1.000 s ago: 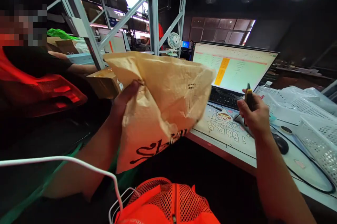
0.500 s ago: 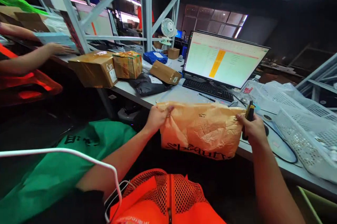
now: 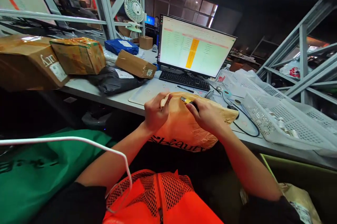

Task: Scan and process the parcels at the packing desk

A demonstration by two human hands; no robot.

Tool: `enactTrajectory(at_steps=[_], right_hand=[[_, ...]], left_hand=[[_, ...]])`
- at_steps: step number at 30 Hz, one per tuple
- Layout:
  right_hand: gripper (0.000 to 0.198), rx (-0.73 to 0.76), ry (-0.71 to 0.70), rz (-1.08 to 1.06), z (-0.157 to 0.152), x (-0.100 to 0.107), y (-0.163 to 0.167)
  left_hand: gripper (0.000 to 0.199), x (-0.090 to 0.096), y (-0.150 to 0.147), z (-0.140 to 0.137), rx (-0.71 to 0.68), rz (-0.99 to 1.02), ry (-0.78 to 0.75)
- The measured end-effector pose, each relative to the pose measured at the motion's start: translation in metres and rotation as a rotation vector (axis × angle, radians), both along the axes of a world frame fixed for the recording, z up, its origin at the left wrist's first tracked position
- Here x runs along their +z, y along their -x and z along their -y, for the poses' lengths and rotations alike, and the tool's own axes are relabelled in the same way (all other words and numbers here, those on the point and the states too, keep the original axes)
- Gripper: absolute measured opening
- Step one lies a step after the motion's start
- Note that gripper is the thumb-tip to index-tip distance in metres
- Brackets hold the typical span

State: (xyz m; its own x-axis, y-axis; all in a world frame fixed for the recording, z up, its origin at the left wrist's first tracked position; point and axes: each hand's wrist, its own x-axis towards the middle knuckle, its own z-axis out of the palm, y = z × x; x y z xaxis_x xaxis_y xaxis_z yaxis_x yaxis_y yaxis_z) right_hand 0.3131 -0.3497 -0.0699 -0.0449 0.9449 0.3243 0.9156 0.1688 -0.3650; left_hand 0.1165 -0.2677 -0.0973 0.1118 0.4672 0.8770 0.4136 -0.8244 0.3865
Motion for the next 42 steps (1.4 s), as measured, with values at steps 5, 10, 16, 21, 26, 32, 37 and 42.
enactTrajectory(at_steps=[5, 10, 16, 21, 26, 32, 37, 42], right_hand=[[0.059, -0.142, 0.099, 0.067, -0.033, -0.007, -0.032], [0.064, -0.454, 0.257, 0.097, -0.073, -0.040, -0.102], [0.060, -0.333, 0.223, 0.125, -0.102, -0.093, -0.094], [0.037, -0.155, 0.160, 0.129, -0.116, -0.099, -0.066], [0.042, 0.210, -0.072, -0.273, -0.114, -0.024, -0.047], [0.066, 0.840, 0.357, -0.627, -0.106, 0.068, -0.025], [0.069, 0.928, 0.489, -0.515, -0.109, 0.072, 0.017], [0.067, 0.735, 0.534, -0.757, -0.109, 0.032, 0.052]], left_hand=[[0.026, 0.023, 0.049, -0.003, 0.107, -0.005, -0.067], [0.034, 0.053, 0.128, -0.019, 0.433, 0.163, -0.178], [0.043, 0.064, 0.164, -0.024, 0.453, 0.153, -0.099], [0.043, 0.059, 0.155, -0.021, 0.297, 0.121, 0.031], [0.051, 0.067, 0.145, -0.030, 0.096, 0.127, 0.207], [0.064, 0.084, 0.138, -0.049, -0.033, 0.167, 0.413], [0.062, 0.077, 0.123, -0.061, -0.129, 0.036, 0.424], [0.034, 0.064, 0.111, -0.055, 0.248, -0.143, 0.053]])
